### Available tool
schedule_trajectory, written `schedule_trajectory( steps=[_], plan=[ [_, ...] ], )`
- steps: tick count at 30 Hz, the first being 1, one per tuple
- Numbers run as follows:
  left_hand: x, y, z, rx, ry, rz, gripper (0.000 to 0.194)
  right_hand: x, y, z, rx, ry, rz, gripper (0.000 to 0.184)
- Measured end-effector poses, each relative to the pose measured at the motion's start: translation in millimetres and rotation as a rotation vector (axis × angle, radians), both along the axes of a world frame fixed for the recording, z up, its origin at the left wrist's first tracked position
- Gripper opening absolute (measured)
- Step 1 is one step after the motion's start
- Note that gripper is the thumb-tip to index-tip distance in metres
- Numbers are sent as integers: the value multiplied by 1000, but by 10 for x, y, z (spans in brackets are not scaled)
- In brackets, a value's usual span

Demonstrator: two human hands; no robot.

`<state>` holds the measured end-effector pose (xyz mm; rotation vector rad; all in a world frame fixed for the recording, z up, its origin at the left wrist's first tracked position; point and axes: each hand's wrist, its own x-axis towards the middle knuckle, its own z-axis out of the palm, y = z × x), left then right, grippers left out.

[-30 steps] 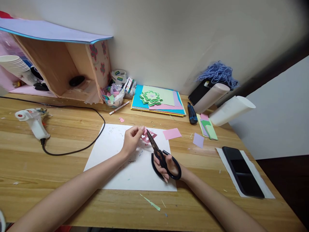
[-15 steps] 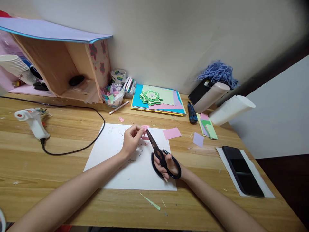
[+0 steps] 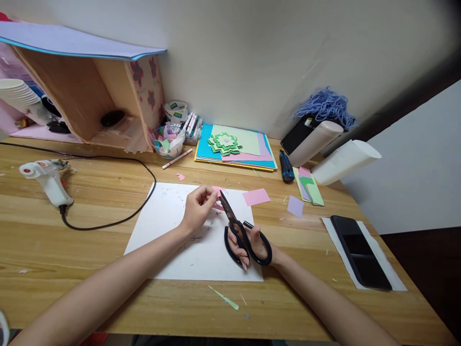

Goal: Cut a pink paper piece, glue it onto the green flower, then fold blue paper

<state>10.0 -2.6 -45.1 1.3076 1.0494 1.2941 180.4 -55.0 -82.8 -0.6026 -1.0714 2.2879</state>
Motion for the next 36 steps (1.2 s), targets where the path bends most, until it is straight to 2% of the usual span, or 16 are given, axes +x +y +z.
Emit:
schedule_trajectory(
  steps=[6,12,17,24,36],
  plan=[
    [6,-9,6,9,-33,-23,23,-5,18,-41,-25,41,11,66],
    [-5,2,0,27,-16,-6,23,-9,11,19,47,-9,-16,65],
    [-2,0,3,5,-86,-46,20,3,-2,39,88,-36,-22,64],
    [-4,10,-10,40,-24,21,22,1,-8,76,91,-77,-26,65],
    [-5,12,3,17,-58,7,22,9,1,83,99,-98,-9,63]
  ],
)
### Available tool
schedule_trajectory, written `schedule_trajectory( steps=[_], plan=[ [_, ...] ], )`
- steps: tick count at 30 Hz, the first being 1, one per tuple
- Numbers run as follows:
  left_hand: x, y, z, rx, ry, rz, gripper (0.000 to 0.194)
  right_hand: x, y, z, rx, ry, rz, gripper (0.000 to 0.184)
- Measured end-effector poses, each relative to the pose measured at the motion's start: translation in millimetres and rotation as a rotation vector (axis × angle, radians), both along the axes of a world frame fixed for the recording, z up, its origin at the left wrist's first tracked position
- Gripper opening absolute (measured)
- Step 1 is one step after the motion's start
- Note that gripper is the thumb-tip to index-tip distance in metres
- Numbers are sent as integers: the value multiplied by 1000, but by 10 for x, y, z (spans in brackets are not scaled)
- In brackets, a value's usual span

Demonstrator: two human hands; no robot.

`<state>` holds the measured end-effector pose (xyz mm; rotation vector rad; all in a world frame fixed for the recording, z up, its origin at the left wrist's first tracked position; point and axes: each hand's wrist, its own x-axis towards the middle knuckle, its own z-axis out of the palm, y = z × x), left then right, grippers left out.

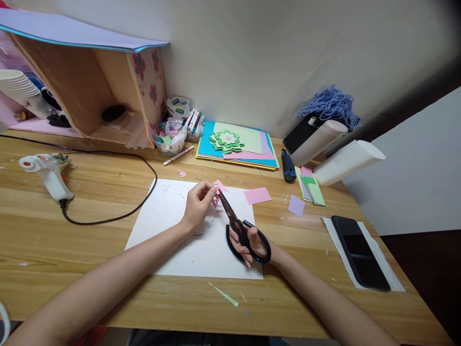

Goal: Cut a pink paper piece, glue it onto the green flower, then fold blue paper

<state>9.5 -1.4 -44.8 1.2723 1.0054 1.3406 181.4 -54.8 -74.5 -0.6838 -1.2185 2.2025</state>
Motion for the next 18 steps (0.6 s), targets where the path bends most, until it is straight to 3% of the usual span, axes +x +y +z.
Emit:
schedule_trajectory(
  steps=[9,18],
  plan=[
    [-2,16,9,-12,-5,31,19,5,9,-23,-2,5,5,63],
    [-8,33,-43,-19,-25,-38,18,7,-2,-57,-57,7,2,69]
  ],
)
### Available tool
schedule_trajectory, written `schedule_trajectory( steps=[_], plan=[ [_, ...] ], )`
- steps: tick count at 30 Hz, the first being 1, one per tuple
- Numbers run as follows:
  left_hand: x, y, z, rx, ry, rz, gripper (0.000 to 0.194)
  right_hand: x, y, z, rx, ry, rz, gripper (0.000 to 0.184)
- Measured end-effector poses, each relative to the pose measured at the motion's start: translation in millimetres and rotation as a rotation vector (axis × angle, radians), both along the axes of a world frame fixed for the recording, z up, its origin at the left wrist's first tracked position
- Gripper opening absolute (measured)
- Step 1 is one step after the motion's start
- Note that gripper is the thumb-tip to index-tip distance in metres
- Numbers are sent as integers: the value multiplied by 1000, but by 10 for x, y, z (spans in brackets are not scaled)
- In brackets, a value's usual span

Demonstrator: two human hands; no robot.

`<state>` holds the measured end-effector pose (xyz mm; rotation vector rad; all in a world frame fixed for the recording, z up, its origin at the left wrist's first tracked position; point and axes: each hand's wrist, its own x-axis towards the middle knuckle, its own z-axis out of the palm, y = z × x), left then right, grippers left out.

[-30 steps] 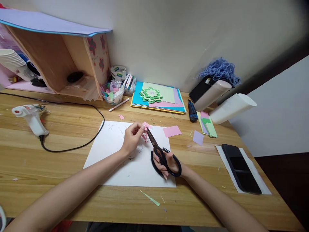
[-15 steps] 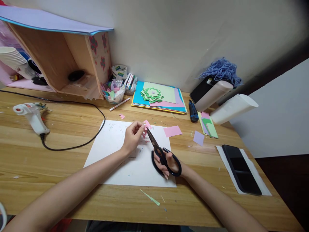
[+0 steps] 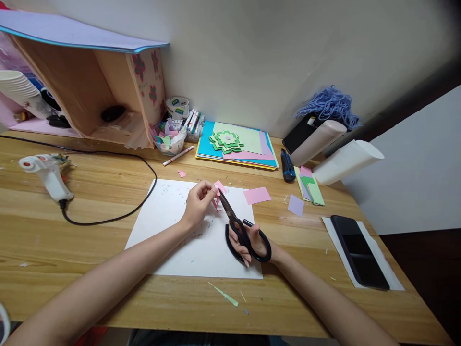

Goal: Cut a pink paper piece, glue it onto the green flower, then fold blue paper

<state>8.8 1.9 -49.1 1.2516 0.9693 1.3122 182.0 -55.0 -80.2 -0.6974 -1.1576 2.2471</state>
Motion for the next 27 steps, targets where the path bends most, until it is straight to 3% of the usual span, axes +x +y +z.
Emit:
schedule_trajectory(
  steps=[19,27],
  plan=[
    [11,-9,76,-104,-30,-168,27,-39,18,-12,-53,42,-27,67],
    [5,10,58,-120,-46,-158,25,-53,33,29,-75,54,-7,66]
  ],
)
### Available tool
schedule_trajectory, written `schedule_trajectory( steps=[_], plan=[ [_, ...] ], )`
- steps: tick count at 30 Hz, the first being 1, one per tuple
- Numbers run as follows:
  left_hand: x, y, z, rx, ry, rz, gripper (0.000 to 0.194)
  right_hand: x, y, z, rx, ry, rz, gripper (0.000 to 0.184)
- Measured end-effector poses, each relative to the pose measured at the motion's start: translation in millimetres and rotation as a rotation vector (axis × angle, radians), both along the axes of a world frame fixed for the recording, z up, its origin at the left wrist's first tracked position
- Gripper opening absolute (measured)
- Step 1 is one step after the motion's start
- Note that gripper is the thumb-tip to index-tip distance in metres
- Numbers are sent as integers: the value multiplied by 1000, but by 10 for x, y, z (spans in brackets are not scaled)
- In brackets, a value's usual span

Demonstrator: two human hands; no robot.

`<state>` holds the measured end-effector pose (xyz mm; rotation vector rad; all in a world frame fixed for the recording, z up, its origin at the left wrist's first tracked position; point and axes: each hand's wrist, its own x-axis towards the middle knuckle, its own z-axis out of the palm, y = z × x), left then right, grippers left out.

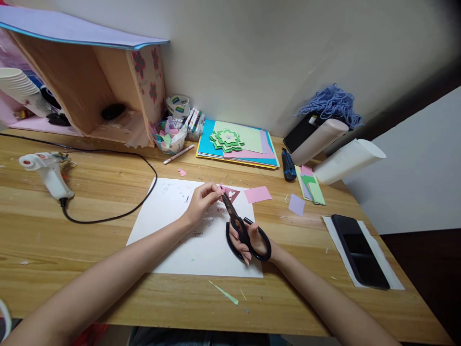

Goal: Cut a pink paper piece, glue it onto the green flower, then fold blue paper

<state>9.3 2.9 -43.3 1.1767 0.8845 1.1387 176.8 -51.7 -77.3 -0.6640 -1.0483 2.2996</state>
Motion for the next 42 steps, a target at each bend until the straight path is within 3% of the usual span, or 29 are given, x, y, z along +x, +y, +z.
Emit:
schedule_trajectory(
  steps=[13,28,42],
  plan=[
    [-8,25,-39,-22,-46,-12,23,36,-25,-20,85,-29,-26,66],
    [-7,13,-31,-12,-28,-49,23,9,-20,-25,37,23,-22,64],
    [-11,15,-30,-26,-96,6,21,50,-39,49,100,-25,3,62]
  ],
)
